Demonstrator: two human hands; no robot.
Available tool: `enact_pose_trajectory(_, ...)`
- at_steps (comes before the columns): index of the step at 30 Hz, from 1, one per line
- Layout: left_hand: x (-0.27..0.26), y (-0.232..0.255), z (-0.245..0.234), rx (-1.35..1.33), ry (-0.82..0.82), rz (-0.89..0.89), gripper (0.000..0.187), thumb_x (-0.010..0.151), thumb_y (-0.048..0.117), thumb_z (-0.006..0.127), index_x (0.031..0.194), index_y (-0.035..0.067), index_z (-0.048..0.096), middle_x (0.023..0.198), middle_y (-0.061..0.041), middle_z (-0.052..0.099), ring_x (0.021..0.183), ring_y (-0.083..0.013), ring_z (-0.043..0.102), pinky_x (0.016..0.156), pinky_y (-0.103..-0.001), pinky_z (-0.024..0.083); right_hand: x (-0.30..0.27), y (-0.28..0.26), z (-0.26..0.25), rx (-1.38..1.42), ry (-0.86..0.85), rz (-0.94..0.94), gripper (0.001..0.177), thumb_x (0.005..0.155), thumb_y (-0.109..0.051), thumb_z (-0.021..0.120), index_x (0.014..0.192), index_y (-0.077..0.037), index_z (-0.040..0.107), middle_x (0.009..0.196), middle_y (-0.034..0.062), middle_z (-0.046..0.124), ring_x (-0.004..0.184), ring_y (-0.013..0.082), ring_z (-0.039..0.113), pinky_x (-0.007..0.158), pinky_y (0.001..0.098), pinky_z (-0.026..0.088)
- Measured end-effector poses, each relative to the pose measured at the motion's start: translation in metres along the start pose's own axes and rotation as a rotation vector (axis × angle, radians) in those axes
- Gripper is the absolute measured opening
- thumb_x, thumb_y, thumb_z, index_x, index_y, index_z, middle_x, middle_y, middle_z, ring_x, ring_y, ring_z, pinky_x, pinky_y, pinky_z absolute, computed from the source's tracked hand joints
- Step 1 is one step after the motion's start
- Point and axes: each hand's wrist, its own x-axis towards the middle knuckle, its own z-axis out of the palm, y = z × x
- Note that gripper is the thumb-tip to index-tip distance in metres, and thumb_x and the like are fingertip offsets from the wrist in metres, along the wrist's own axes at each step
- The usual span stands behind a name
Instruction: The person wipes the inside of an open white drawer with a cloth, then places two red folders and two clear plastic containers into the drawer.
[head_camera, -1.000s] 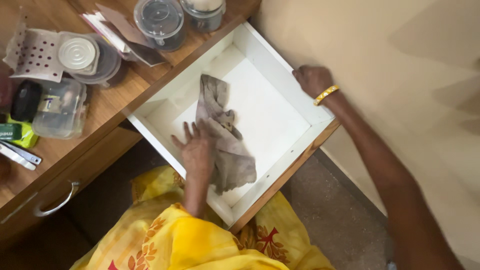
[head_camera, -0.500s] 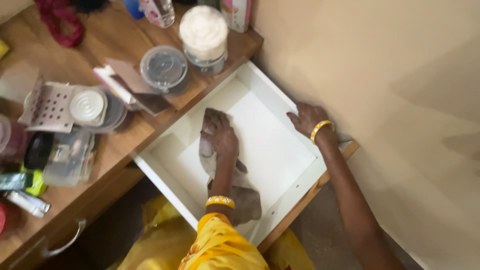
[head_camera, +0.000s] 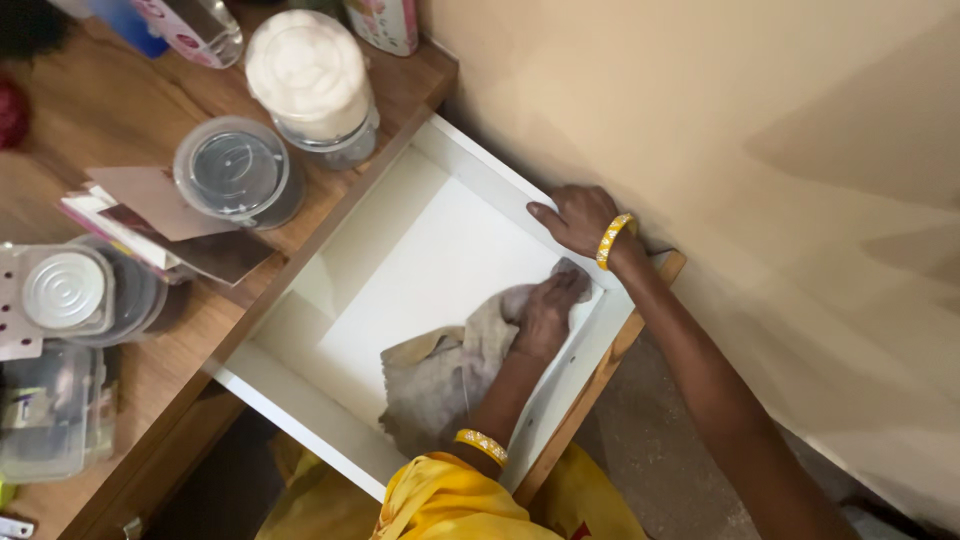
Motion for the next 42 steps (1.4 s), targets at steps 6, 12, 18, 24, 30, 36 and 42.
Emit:
enact_pose_trajectory(6,0.003,0.038,-0.017,0.329,-0.22,0.201,0.047,0.087,0.001,0.055,0.133,-0.002,0.063,0.141,-0.018,0.061,0.14,-0.037,0.049,0.113,-0.047,0.043,0.005,-0.003,0.007,-0.065,0.034,-0.007,0.06,0.103,-0.049,0.054,0.075,0.003,0.067,0.077,0.0263,0.067,0.074,0.0443,0.065,0.071,0.0539,0.052)
enact_pose_trajectory(12,0.009,0.045,-0.017,0.552,-0.319,0.205,0.048,0.091,0.01,0.054,0.138,0.005,0.061,0.144,-0.011,0.058,0.141,-0.0333,0.043,0.11,-0.055,0.039,0.002,-0.011,0.003,-0.026,0.019,0.028,0.055,0.101,-0.045,0.055,0.079,0.004,0.068,0.078,0.0262,0.068,0.073,0.0437,0.067,0.072,0.0534,0.054)
enact_pose_trajectory(18,0.01,0.033,-0.016,0.652,-0.347,0.093,0.045,0.087,0.019,0.059,0.131,0.02,0.065,0.143,-0.006,0.055,0.136,-0.0324,0.043,0.098,-0.069,0.035,0.0,-0.011,0.003,-0.085,-0.029,0.051,0.049,0.1,-0.042,0.056,0.086,0.004,0.069,0.082,0.0258,0.07,0.075,0.0428,0.068,0.073,0.0534,0.054)
enact_pose_trajectory(24,0.029,-0.009,-0.055,0.766,-0.143,-0.172,0.035,0.095,0.024,0.056,0.128,0.028,0.066,0.135,0.0,0.056,0.122,-0.0264,0.049,0.094,-0.058,0.039,-0.002,-0.012,0.003,-0.07,0.081,0.001,0.049,0.097,-0.043,0.059,0.085,0.003,0.069,0.083,0.0256,0.07,0.076,0.0422,0.069,0.073,0.0518,0.055)
enact_pose_trajectory(30,0.026,0.008,-0.031,0.73,-0.16,-0.063,0.04,0.086,0.027,0.057,0.122,0.02,0.072,0.127,-0.003,0.059,0.111,-0.0257,0.05,0.089,-0.052,0.039,0.005,-0.013,0.004,-0.102,0.035,0.027,0.047,0.099,-0.042,0.058,0.084,0.002,0.068,0.083,0.0249,0.07,0.076,0.0426,0.069,0.073,0.0519,0.056)
enact_pose_trajectory(36,0.018,0.039,-0.014,0.598,-0.213,0.17,0.027,0.086,0.02,0.063,0.111,0.025,0.075,0.118,0.004,0.064,0.107,-0.0222,0.054,0.088,-0.053,0.042,-0.002,-0.01,0.003,-0.08,0.001,0.02,0.049,0.101,-0.041,0.056,0.085,0.004,0.067,0.08,0.0246,0.07,0.076,0.0413,0.069,0.074,0.0518,0.056)
enact_pose_trajectory(42,0.048,0.015,-0.059,0.831,-0.105,-0.106,0.022,0.085,0.021,0.065,0.102,0.027,0.076,0.112,0.002,0.065,0.103,-0.0233,0.056,0.079,-0.05,0.044,0.0,-0.014,0.0,-0.08,0.012,0.005,0.048,0.1,-0.041,0.056,0.085,0.003,0.067,0.08,0.0242,0.07,0.076,0.0405,0.069,0.073,0.0512,0.056)
